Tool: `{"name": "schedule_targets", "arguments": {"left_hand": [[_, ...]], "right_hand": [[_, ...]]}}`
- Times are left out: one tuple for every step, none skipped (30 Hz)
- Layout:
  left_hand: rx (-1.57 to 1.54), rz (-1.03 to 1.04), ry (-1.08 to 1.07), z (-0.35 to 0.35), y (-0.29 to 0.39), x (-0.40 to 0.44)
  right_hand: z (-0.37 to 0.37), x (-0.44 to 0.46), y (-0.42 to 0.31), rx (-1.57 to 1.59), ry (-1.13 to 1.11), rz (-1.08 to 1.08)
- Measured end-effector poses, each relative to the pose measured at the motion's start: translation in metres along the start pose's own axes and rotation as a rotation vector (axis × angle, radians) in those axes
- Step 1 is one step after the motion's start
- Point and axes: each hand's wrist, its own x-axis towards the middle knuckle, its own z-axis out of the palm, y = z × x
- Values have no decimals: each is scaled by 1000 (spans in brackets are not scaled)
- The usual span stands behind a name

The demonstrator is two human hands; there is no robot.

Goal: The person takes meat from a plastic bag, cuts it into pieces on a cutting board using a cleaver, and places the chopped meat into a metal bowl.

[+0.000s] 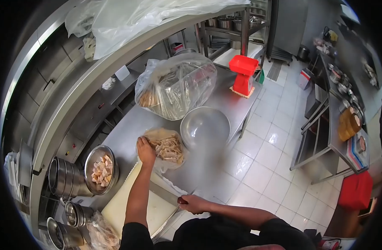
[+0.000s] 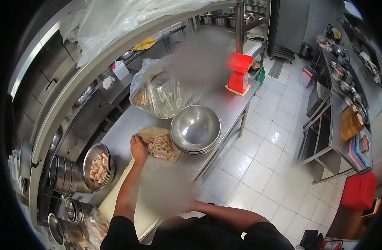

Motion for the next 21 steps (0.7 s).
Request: {"name": "schedule_targets", "arguments": {"left_hand": [[30,34,39,5,-1,0],[60,68,77,10,-3,0],[89,48,-3,6,-2,4],[115,29,-82,2,0,10],[142,9,-164,-2,2,14],[146,-15,-225,-9,5,19],[149,-35,-287,-16,11,24],[154,-56,-351,-18,14,26],[200,-46,-361,-4,6,25],[246,-36,-370,21,-7,27],[294,-27,-378,35,-16,27],[308,-2,-382,33,-16,25],[321,23,-384,31,-15,26],[333,47,-386,26,-15,27],[289,58,-392,20,-15,28],[245,70,-398,13,-16,30],[200,81,-410,5,-18,29],[163,31,-480,-6,-19,29],[125,-12,-547,-19,-16,33],[86,-52,-621,-23,-16,33],[-16,-21,-593,-21,-26,32]], "right_hand": [[-2,1,-1,7,-7,11],[-3,3,1,15,-11,21],[-4,4,2,24,-15,31],[-4,8,8,32,-14,38],[-3,10,12,32,-14,37],[-3,13,17,32,-13,37],[-3,16,21,24,-10,27],[-1,19,27,4,4,-3],[1,23,34,-16,18,-34],[4,32,46,-52,44,-87],[4,26,38,-81,59,-90],[4,20,25,-110,75,-92],[-5,-14,-36,-135,82,-44],[-10,-33,-70,-160,89,4],[-10,-32,-68,-165,95,-18],[-11,-30,-64,-168,104,-39],[-10,-30,-61,-169,110,-57],[-10,-33,-64,-141,90,-23],[-14,-36,-72,-112,76,9],[-16,-41,-78,-76,65,46],[-18,-44,-82,-44,54,82]]}}
